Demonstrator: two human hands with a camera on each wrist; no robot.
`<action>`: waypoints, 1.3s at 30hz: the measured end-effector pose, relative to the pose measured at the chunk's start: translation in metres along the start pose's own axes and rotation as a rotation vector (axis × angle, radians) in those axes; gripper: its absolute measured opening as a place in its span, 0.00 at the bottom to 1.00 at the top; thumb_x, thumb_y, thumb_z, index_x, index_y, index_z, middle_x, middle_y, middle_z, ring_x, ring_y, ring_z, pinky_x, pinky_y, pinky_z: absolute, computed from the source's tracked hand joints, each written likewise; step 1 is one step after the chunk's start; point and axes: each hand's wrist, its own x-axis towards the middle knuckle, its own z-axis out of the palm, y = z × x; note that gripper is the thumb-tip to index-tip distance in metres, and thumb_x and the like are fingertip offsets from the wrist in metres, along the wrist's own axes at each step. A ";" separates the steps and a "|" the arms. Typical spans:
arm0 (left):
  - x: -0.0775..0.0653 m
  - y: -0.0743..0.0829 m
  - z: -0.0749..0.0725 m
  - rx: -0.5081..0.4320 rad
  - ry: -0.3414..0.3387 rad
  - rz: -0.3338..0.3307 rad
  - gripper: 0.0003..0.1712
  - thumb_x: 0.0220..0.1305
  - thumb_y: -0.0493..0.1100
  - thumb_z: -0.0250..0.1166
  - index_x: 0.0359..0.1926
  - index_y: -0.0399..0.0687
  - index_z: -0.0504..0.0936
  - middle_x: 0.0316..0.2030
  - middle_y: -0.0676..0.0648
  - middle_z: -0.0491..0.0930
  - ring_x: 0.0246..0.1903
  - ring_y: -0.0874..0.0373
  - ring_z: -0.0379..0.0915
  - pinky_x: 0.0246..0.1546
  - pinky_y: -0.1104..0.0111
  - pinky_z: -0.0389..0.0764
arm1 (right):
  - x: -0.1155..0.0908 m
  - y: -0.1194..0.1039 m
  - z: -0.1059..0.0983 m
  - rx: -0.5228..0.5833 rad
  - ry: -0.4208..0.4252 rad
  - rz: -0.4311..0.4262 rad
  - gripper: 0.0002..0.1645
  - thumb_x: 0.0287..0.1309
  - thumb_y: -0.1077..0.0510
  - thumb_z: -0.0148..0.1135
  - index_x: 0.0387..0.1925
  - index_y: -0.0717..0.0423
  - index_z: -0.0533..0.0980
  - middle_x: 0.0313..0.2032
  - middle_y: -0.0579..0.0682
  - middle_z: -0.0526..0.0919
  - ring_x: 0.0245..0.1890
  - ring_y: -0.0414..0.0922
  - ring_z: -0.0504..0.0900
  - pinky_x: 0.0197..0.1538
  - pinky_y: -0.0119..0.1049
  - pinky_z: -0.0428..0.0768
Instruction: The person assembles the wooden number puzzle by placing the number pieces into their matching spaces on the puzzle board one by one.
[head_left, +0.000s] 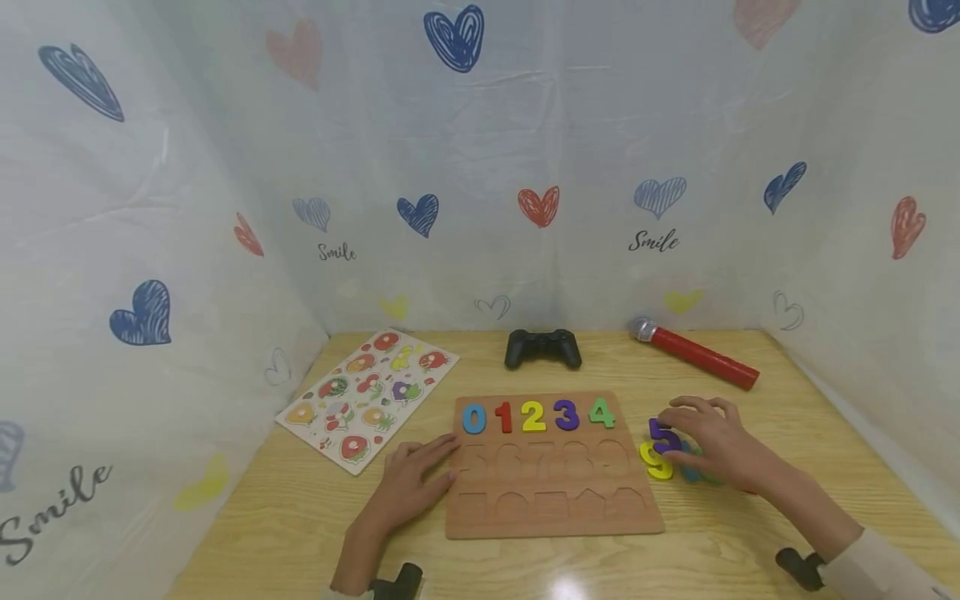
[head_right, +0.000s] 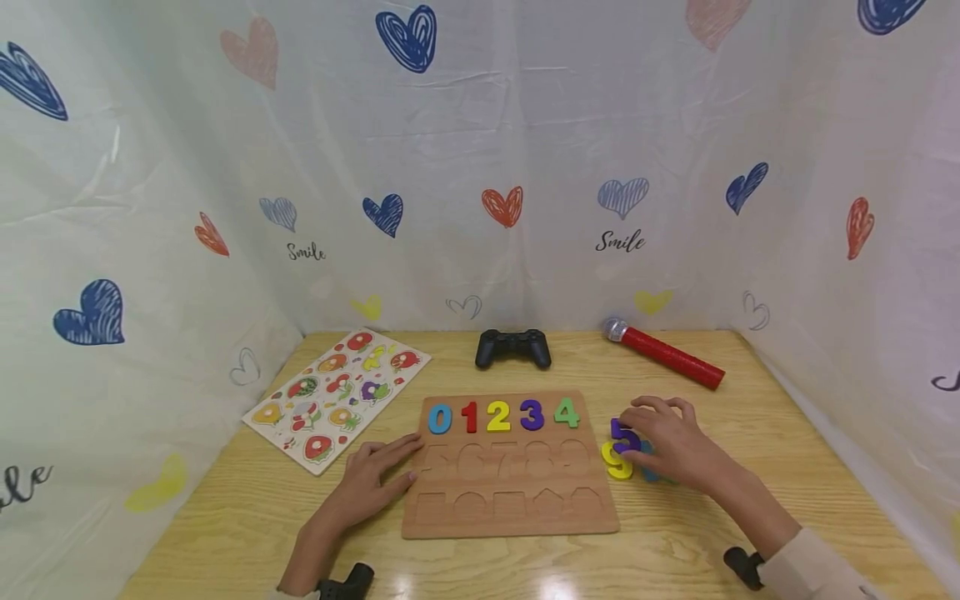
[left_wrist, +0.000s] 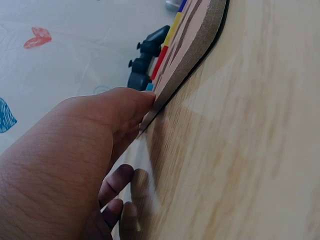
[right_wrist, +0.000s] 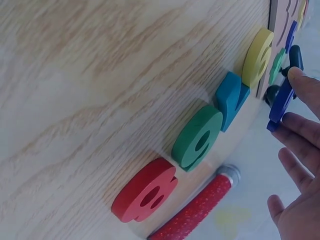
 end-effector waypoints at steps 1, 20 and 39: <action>0.000 0.000 0.000 0.005 -0.002 0.000 0.29 0.70 0.58 0.61 0.68 0.58 0.76 0.70 0.56 0.68 0.52 0.55 0.62 0.49 0.54 0.59 | 0.000 0.000 0.000 -0.004 -0.002 0.002 0.28 0.48 0.52 0.79 0.52 0.54 0.82 0.51 0.51 0.83 0.59 0.60 0.70 0.53 0.67 0.56; 0.000 -0.002 0.001 0.011 0.005 -0.011 0.29 0.69 0.58 0.62 0.68 0.59 0.76 0.70 0.57 0.69 0.51 0.56 0.61 0.49 0.55 0.60 | 0.009 -0.016 0.006 0.001 0.027 -0.036 0.27 0.47 0.50 0.79 0.50 0.53 0.82 0.48 0.48 0.84 0.57 0.59 0.72 0.53 0.66 0.57; 0.001 -0.003 0.002 0.016 0.008 0.004 0.29 0.69 0.57 0.62 0.68 0.58 0.76 0.70 0.57 0.69 0.49 0.58 0.61 0.47 0.57 0.59 | 0.020 -0.032 0.016 -0.008 -0.017 -0.042 0.29 0.49 0.48 0.78 0.52 0.52 0.82 0.50 0.46 0.84 0.59 0.56 0.72 0.56 0.62 0.56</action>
